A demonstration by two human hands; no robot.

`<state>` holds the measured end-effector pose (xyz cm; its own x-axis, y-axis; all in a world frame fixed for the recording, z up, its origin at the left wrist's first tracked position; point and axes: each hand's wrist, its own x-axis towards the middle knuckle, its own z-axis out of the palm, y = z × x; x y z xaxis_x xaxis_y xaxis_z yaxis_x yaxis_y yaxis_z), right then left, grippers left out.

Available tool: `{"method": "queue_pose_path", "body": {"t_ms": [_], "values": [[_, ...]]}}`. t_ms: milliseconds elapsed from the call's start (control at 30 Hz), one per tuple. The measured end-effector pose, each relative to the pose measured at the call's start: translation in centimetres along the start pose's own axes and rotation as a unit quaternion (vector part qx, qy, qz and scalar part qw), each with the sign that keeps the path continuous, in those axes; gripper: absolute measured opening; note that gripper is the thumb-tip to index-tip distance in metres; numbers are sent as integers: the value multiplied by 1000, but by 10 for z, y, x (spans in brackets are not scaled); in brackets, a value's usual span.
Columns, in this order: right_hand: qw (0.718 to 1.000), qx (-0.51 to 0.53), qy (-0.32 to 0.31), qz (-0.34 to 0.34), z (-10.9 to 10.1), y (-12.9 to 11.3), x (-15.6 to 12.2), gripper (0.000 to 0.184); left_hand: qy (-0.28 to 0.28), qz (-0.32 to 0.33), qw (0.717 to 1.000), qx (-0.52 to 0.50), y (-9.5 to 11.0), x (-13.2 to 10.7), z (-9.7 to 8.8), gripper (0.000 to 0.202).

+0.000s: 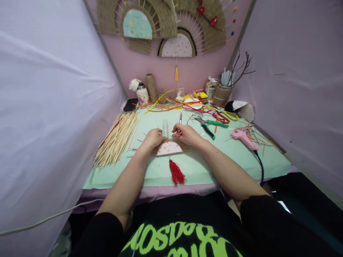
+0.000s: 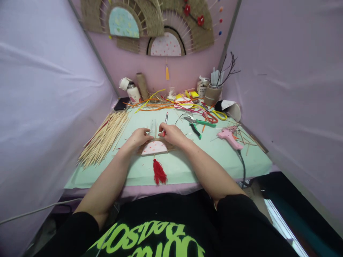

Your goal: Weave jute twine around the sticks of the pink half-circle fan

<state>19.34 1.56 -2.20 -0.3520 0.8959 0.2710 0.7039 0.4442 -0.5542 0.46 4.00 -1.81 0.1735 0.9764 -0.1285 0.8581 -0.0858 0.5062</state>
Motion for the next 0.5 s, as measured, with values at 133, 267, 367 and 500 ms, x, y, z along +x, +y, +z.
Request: {"method": "queue_pose_path", "body": {"t_ms": [133, 267, 367, 500], "values": [[1000, 6, -1, -4, 1, 1, 0, 11, 3, 4, 1000, 24, -2, 2, 0, 61], [999, 30, 36, -9, -1, 3, 0, 10, -6, 2, 999, 45, -5, 6, 0, 61], [997, 46, 60, -14, -1, 4, 0, 10, -15, -3, 999, 44, -5, 8, -1, 59], [996, 59, 68, -10, 0, 3, 1, 12, -7, -19, 999, 26, -2, 7, -1, 55]]}}
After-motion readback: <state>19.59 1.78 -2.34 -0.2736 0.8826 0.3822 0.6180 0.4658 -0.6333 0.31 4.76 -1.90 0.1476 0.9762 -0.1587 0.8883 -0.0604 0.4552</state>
